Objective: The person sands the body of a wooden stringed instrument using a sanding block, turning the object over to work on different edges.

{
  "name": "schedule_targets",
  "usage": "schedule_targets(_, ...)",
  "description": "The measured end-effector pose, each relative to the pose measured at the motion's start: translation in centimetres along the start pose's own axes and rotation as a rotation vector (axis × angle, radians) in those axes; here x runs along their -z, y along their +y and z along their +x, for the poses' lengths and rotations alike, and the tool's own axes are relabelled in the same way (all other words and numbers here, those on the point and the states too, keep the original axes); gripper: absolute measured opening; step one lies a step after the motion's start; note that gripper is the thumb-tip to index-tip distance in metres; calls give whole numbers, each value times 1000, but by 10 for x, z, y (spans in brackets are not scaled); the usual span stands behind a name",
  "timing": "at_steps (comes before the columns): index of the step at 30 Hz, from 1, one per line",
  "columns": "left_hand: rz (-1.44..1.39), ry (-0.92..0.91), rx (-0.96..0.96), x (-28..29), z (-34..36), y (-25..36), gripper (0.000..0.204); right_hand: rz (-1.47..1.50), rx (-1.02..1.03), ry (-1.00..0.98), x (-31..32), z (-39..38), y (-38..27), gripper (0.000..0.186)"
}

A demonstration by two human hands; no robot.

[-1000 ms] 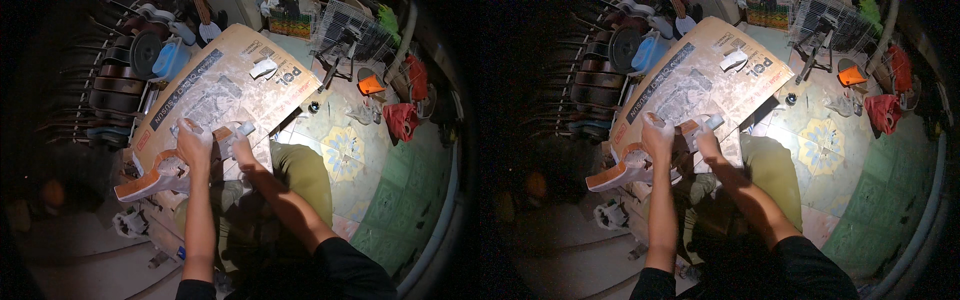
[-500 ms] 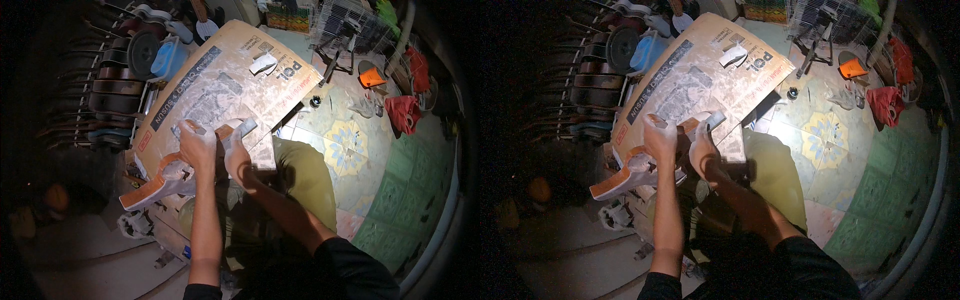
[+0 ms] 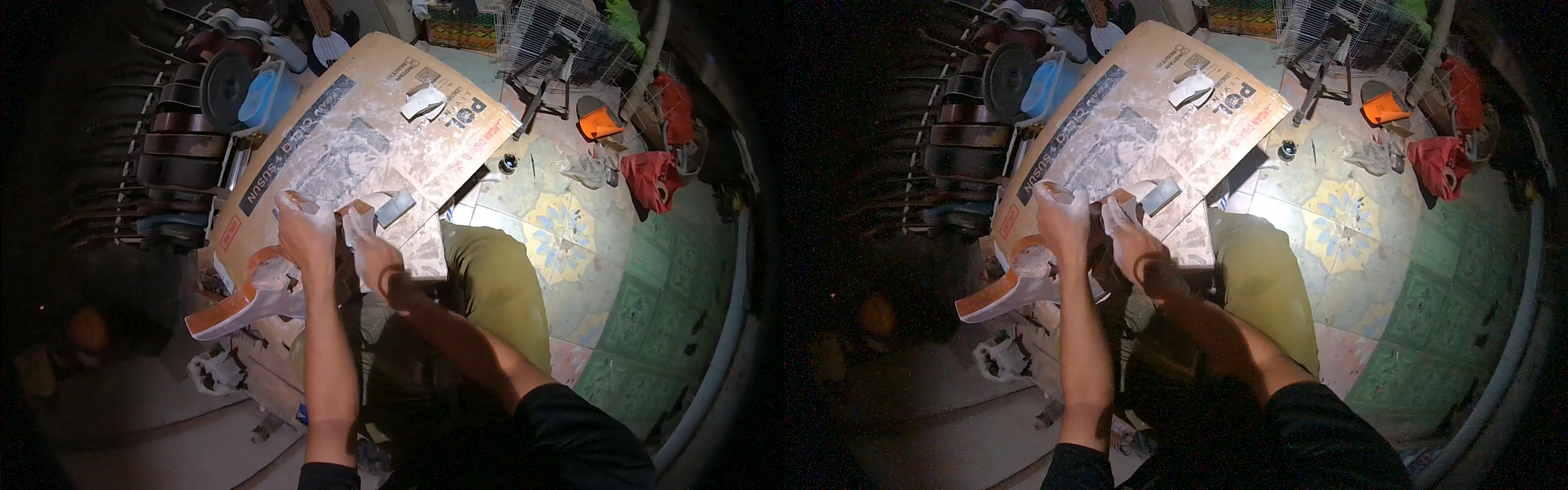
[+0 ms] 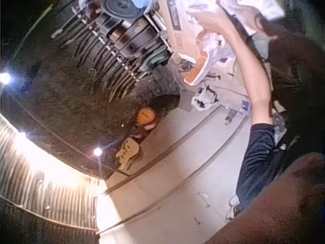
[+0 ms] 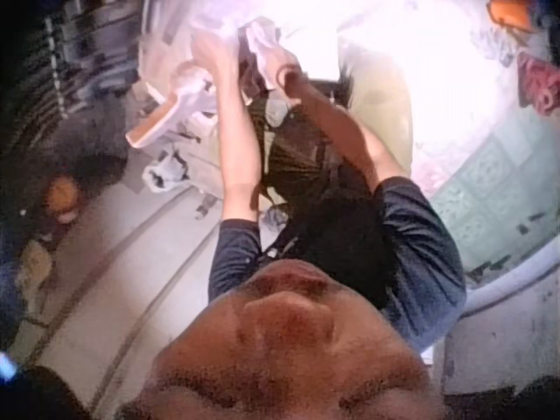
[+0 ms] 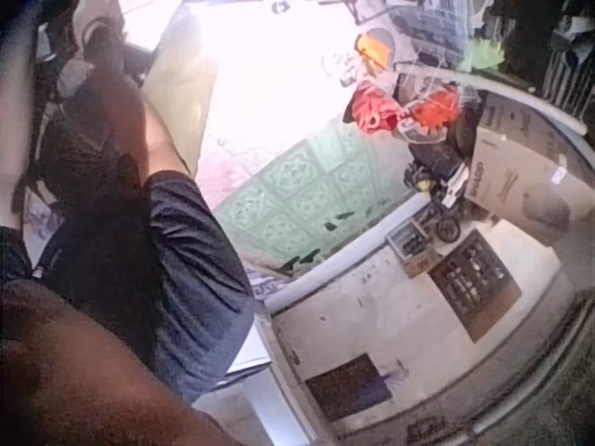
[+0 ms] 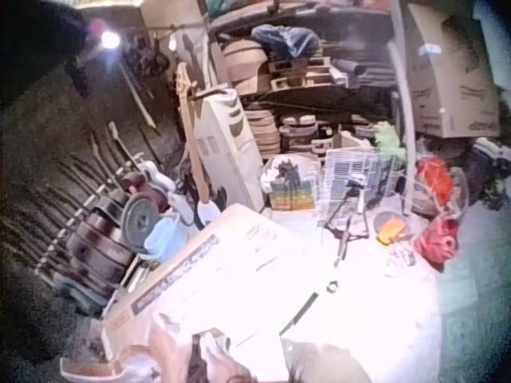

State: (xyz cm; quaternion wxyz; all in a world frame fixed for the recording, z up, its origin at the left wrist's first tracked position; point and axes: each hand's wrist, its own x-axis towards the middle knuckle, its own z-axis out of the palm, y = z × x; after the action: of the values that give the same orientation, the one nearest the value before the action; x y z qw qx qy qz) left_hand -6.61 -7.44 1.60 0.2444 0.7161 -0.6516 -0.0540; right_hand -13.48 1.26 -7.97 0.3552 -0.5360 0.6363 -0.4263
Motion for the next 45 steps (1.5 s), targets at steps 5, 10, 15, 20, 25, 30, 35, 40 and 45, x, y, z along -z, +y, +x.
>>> schedule_targets(5,-46,11,-30,0,-5,11,45,-6,-121,352,2,23,43,57)
schedule_targets(10,-160,51,-103,0,-3,-7,45,77,-115,200,16,24,5,62)
schedule_targets(15,-147,-55,-183,-3,-1,11,45,-78,-183,3,-12,14,4,53)
schedule_targets(20,-197,-154,-85,3,9,14,46,52,-34,140,1,30,36,56)
schedule_targets(25,-297,-221,-69,1,16,16,48,16,88,129,-9,16,22,65)
schedule_targets(30,-296,-224,-74,-9,30,-1,51,18,-16,84,-9,23,2,66)
schedule_targets(35,-279,-269,-82,-4,33,1,52,62,-145,139,0,31,30,65)
schedule_targets(40,-318,-287,-54,-6,39,-4,52,-283,208,264,-37,13,5,67)
schedule_targets(45,-249,-234,-83,-5,37,3,51,69,-110,179,-14,24,1,70)
